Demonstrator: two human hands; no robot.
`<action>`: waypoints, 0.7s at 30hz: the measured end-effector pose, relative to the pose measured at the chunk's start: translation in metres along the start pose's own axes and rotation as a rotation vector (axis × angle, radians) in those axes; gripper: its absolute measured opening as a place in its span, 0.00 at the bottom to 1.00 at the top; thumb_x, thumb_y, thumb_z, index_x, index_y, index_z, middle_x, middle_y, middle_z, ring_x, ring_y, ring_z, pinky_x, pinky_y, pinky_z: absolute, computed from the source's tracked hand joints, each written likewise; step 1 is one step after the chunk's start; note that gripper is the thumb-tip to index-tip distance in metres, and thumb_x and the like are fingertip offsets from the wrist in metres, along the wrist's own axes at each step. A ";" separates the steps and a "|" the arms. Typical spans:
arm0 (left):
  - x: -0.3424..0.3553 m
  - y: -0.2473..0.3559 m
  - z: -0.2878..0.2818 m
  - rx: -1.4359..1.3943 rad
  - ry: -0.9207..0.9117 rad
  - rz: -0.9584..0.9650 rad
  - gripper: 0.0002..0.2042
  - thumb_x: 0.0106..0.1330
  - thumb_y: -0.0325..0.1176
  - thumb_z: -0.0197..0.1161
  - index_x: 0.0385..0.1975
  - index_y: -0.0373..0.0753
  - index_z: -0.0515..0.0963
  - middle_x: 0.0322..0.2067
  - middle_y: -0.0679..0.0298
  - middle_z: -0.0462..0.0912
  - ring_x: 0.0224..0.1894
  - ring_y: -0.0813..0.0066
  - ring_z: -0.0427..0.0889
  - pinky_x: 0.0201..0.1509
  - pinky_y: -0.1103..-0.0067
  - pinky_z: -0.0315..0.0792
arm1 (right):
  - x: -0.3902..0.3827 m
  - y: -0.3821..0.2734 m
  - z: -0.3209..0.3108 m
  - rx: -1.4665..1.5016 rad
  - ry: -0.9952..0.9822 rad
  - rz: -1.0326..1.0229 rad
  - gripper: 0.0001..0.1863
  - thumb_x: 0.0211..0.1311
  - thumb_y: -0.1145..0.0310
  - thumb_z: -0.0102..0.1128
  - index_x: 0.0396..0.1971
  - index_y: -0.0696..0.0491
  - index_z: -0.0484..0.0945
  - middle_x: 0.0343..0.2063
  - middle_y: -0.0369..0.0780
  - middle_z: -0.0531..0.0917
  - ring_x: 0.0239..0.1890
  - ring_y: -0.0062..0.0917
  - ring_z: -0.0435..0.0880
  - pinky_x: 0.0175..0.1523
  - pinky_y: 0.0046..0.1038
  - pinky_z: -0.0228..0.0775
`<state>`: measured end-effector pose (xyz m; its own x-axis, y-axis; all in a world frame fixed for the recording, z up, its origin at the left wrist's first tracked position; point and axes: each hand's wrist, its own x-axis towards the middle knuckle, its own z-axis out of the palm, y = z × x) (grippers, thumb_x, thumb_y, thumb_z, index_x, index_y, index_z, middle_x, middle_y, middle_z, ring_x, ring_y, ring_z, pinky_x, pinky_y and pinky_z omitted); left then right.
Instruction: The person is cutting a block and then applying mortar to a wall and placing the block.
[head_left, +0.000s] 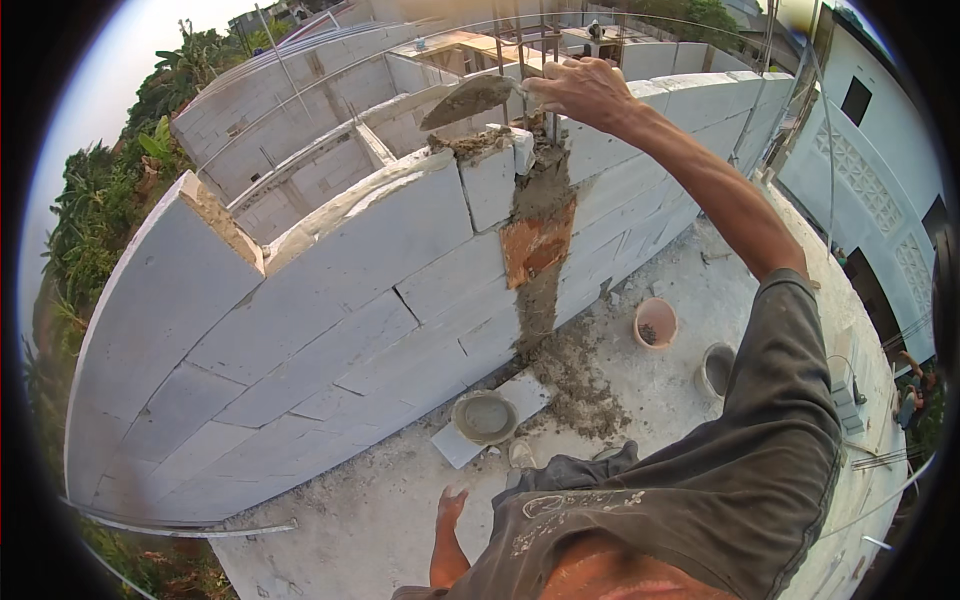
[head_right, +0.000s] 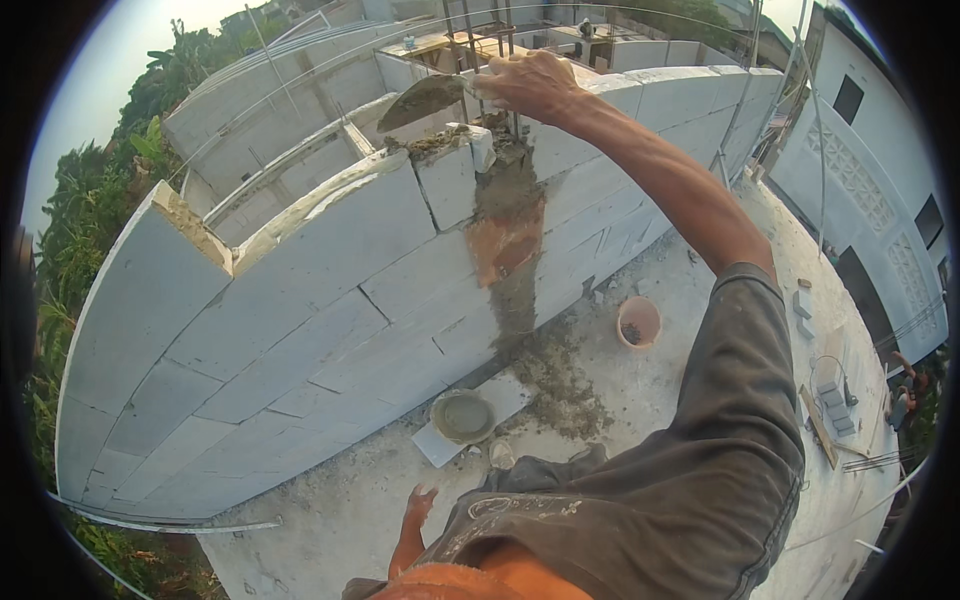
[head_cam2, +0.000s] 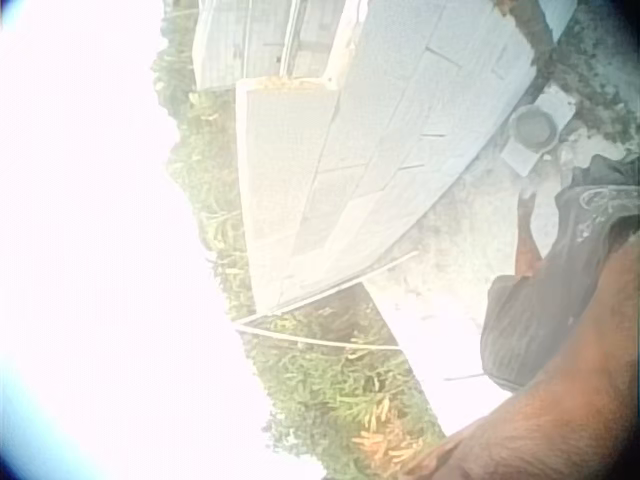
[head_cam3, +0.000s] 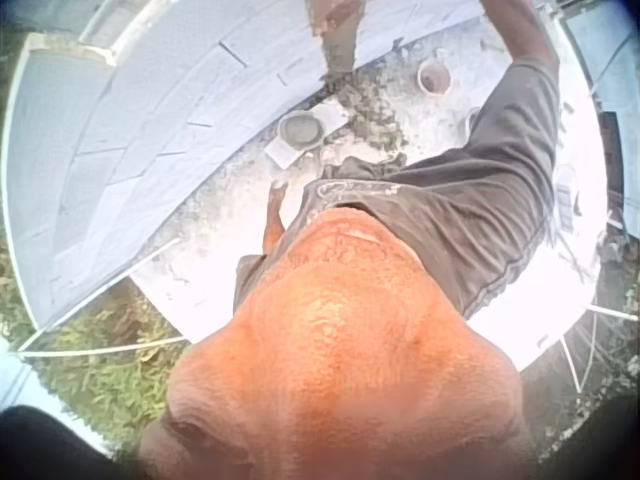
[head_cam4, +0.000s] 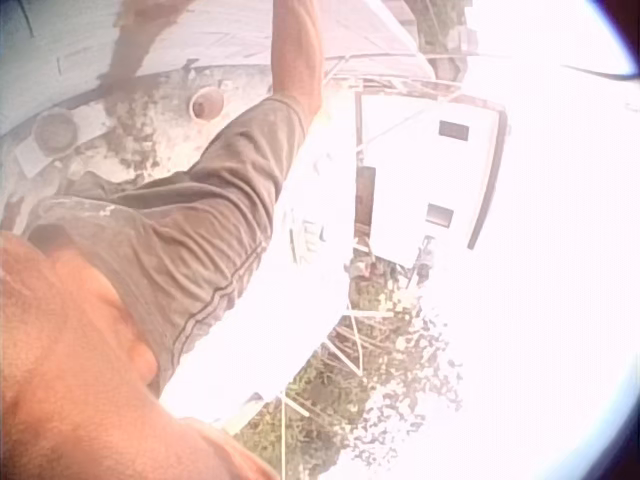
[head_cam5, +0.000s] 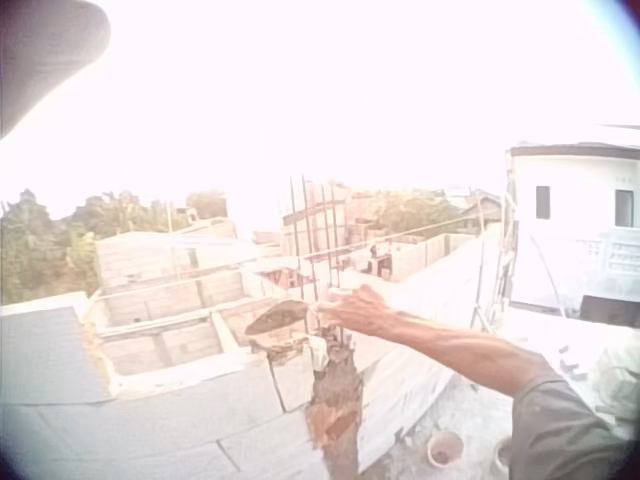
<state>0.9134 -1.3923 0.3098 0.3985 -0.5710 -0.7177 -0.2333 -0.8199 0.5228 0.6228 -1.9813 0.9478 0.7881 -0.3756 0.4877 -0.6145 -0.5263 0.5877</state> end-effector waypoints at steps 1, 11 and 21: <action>-0.006 -0.009 -0.002 -0.002 0.000 -0.006 0.42 0.61 0.51 0.67 0.72 0.44 0.55 0.44 0.53 0.81 0.44 0.60 0.80 0.40 0.65 0.73 | 0.000 -0.002 0.002 0.005 -0.001 -0.004 0.19 0.60 0.55 0.62 0.52 0.37 0.76 0.35 0.36 0.82 0.39 0.28 0.86 0.43 0.31 0.82; -0.051 0.050 -0.002 -0.164 -0.185 -0.177 0.39 0.61 0.47 0.68 0.70 0.39 0.59 0.51 0.51 0.80 0.47 0.60 0.82 0.47 0.71 0.77 | 0.018 -0.033 -0.068 0.034 -0.297 0.134 0.20 0.66 0.53 0.58 0.51 0.50 0.76 0.33 0.39 0.83 0.33 0.32 0.86 0.39 0.32 0.81; 0.009 0.151 0.006 -0.269 -0.165 0.048 0.42 0.62 0.50 0.69 0.69 0.34 0.56 0.52 0.50 0.80 0.47 0.63 0.82 0.49 0.72 0.76 | 0.021 -0.044 -0.088 0.181 -0.358 0.129 0.17 0.70 0.53 0.51 0.49 0.48 0.77 0.32 0.42 0.86 0.33 0.33 0.87 0.40 0.35 0.81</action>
<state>0.8764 -1.5214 0.3799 0.2381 -0.6256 -0.7429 0.0037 -0.7643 0.6448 0.6628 -1.8990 0.9886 0.6871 -0.6720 0.2763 -0.7183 -0.5707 0.3981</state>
